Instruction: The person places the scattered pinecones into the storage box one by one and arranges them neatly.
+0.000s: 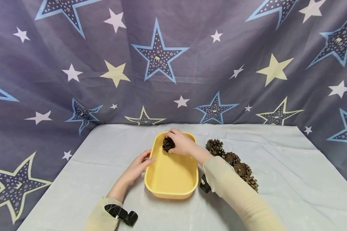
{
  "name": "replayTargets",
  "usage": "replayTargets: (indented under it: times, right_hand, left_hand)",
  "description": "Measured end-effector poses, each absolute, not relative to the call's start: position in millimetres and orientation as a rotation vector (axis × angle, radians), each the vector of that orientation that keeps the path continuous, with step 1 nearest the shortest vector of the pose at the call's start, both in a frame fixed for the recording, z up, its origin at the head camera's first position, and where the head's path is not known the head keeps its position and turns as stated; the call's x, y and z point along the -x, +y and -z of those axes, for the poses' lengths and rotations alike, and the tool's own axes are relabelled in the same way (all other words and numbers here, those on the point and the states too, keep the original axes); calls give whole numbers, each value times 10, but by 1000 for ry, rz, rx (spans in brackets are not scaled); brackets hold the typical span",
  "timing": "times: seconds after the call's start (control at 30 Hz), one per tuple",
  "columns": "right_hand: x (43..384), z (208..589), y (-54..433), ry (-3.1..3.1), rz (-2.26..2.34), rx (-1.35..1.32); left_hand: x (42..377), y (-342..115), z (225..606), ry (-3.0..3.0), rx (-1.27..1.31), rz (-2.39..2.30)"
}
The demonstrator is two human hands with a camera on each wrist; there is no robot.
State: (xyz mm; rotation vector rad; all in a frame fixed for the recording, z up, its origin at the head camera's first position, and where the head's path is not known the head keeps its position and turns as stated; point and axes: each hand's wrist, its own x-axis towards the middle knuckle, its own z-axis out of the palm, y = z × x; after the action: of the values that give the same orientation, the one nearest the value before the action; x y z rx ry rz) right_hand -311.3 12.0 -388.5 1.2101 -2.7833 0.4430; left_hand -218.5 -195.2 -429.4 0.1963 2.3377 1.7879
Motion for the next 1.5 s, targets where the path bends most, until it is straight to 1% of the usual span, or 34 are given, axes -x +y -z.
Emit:
replayTargets:
  times: [0.4,0.7,0.8,0.9,1.13,1.2,1.5]
  right_hand:
    - [3125,3951,88,-2774,-472,-1115]
    - [3118,3961,112,-2790,-499,-1072]
    - [3107,3942,131,-2797,-524,-1074]
    - [3097,3913,149,-2801,-532,-1079]
    - [3065,3792,211,-2812,-519,-1074]
    - [3059,3760,242,-2808,-530,-1078]
    - [3058,3662,490,-2778,-576,-1103]
  left_hand:
    - [2197,-1955,4321,2325,-200,-1793]
    - [2064,-1860,4047,2325,-212,-1753]
    - [2043,-1849,4010,2344,-194,-1736]
    - [2053,-1860,4038,2346,-193,-1747]
    - [2194,-1935,4282,2339,-144,-1783]
    - [2199,-1940,4289,2337,-144,-1785]
    - [2056,-1875,4056,2352,-189,-1762]
